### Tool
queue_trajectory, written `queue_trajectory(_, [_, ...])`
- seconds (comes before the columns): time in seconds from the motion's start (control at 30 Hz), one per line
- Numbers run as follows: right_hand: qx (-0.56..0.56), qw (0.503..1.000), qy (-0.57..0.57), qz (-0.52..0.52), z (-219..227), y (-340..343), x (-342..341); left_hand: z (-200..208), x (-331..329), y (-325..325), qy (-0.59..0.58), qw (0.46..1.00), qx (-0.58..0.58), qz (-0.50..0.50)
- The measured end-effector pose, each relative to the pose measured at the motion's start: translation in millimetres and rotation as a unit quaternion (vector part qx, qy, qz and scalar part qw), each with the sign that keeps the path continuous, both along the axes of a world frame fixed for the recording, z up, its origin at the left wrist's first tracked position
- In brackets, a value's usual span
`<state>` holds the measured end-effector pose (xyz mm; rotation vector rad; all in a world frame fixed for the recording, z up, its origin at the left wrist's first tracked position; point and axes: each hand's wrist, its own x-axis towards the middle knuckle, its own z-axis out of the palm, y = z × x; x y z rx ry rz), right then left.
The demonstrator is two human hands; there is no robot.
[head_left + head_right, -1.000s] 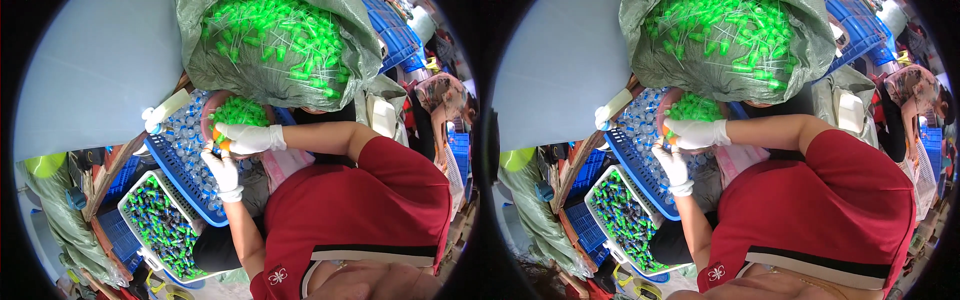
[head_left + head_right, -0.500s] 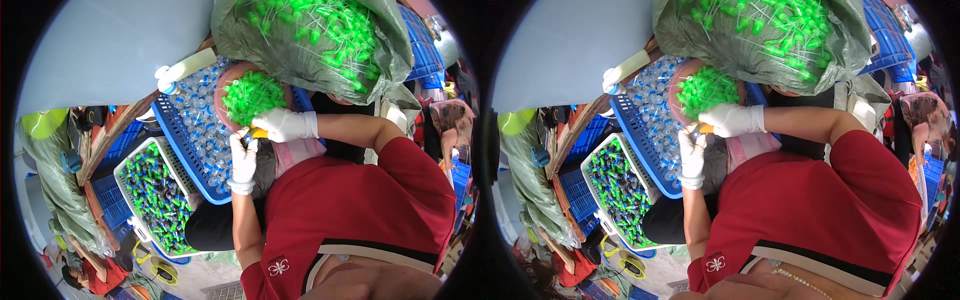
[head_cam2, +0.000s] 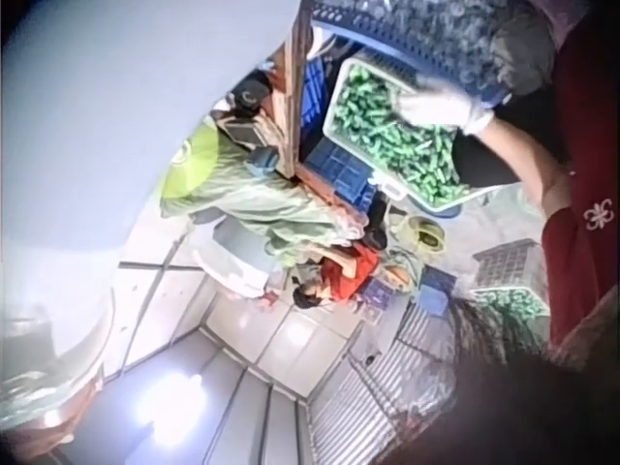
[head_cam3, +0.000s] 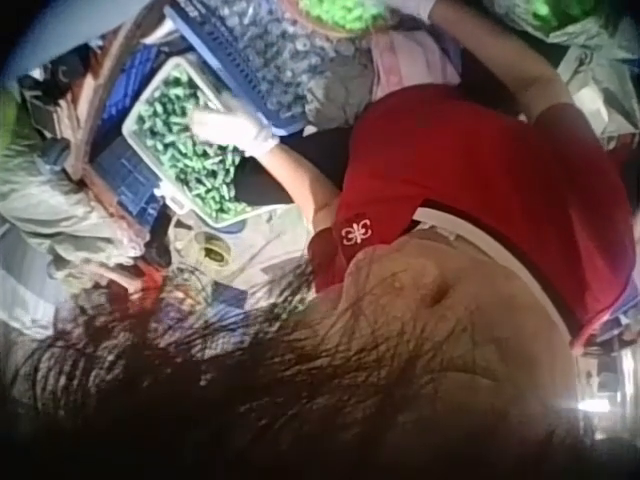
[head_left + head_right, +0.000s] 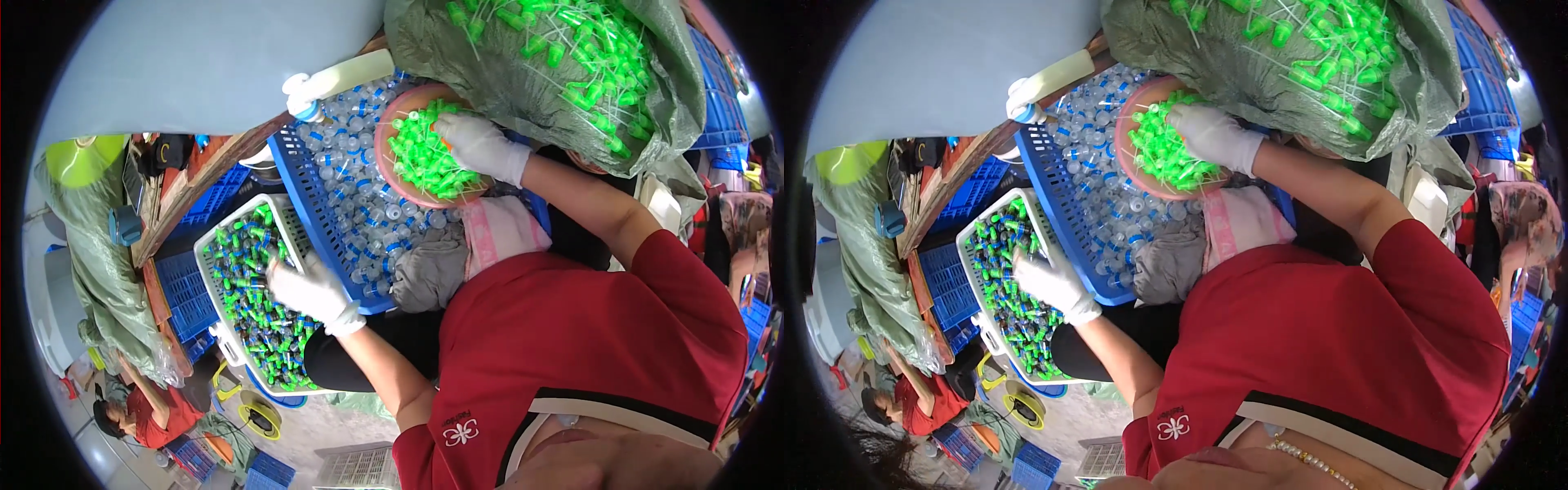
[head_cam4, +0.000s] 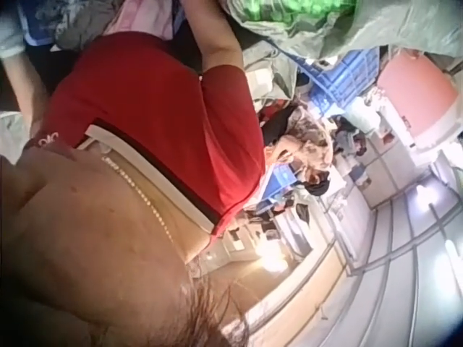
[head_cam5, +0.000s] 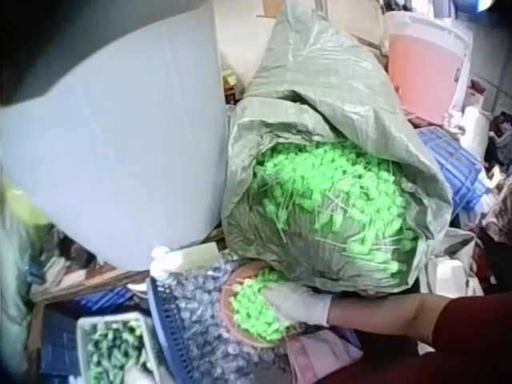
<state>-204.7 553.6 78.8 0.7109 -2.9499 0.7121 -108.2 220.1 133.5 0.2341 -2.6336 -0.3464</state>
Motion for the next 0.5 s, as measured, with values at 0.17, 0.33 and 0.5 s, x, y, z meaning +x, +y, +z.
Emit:
queue_trajectory(0.17, [0.097, 0.989, -0.073, -0.090, -20.3, -18.6, -11.9, -72.0, -31.7, 57.6, -0.049, 0.972, 0.075, -0.217])
queue_trajectory(0.33, [0.050, 0.989, -0.105, -0.090, -1.4, -18.3, -3.3, -126.2, -61.3, 97.2, -0.277, 0.960, 0.033, -0.023])
queue_trajectory(0.5, [-0.094, 0.984, -0.092, -0.122, 23.7, -11.6, 6.6, -97.3, -62.8, 100.8, -0.330, 0.931, 0.154, -0.033])
